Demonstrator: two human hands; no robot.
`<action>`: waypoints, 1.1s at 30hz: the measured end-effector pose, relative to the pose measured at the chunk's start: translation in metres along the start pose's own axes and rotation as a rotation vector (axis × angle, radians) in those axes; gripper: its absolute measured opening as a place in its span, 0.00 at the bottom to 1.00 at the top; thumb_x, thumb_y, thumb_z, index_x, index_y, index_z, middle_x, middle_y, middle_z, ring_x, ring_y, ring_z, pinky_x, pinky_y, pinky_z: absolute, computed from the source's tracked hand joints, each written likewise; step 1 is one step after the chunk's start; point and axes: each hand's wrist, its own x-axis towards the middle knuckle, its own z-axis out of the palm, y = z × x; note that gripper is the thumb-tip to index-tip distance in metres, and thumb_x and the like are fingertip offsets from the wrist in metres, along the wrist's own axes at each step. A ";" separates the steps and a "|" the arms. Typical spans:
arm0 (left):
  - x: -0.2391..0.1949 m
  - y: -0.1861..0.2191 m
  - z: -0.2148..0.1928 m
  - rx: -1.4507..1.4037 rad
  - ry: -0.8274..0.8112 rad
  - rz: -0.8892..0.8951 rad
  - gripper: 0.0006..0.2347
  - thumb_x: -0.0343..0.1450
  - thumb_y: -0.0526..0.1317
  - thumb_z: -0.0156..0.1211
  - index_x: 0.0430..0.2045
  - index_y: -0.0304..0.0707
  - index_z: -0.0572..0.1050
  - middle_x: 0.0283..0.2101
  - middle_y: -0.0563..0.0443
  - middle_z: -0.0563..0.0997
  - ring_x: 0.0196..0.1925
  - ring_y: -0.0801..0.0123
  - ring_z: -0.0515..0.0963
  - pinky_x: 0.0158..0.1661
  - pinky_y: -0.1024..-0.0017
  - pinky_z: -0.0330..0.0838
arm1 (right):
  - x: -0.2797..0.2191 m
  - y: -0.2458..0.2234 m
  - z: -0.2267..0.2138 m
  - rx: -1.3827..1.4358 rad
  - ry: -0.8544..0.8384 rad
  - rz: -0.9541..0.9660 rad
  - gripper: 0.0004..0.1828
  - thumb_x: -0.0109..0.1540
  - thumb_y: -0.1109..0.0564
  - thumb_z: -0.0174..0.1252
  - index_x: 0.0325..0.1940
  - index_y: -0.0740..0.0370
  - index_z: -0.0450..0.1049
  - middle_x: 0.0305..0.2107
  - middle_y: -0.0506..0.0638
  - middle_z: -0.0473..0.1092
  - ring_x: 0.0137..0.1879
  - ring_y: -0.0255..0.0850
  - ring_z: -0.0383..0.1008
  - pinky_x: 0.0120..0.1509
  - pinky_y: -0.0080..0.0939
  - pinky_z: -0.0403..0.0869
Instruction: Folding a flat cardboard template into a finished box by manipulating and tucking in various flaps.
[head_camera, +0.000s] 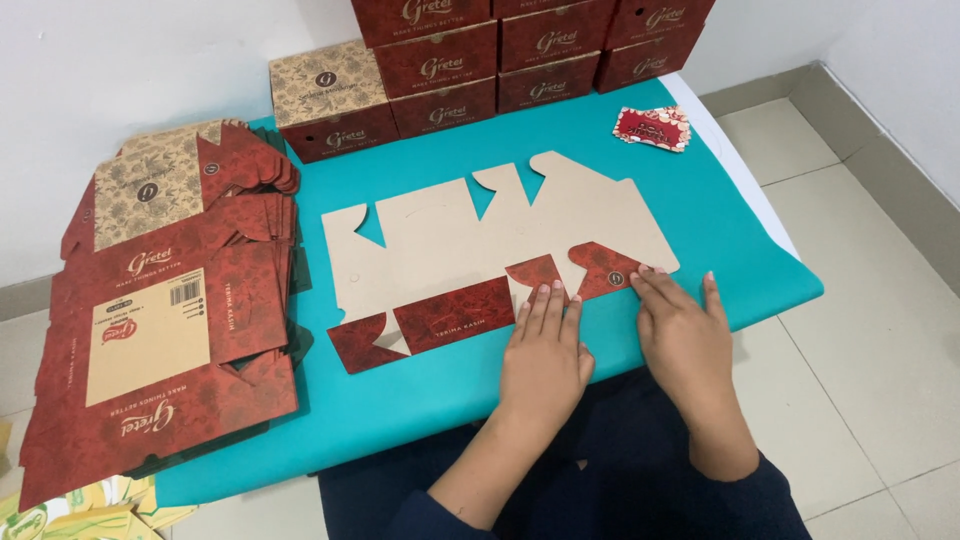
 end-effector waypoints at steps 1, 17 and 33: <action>0.000 0.000 -0.001 0.001 0.001 0.001 0.22 0.66 0.41 0.43 0.56 0.32 0.66 0.62 0.31 0.65 0.67 0.49 0.60 0.64 0.54 0.48 | 0.000 -0.002 -0.003 0.001 0.002 0.000 0.19 0.62 0.56 0.47 0.57 0.47 0.72 0.55 0.39 0.69 0.65 0.34 0.65 0.76 0.56 0.47; -0.005 -0.002 -0.004 -0.022 -0.042 0.013 0.23 0.69 0.43 0.38 0.60 0.35 0.59 0.66 0.36 0.59 0.70 0.53 0.52 0.67 0.56 0.38 | 0.003 0.007 -0.006 -0.159 -0.180 0.088 0.29 0.67 0.35 0.35 0.68 0.47 0.61 0.65 0.41 0.59 0.76 0.41 0.47 0.75 0.64 0.22; -0.042 -0.010 -0.052 0.001 0.092 0.178 0.25 0.67 0.56 0.52 0.55 0.41 0.67 0.55 0.39 0.69 0.62 0.50 0.63 0.62 0.52 0.52 | -0.036 0.056 -0.021 0.197 -0.282 -0.260 0.50 0.52 0.37 0.58 0.72 0.42 0.43 0.71 0.43 0.36 0.76 0.52 0.24 0.72 0.61 0.28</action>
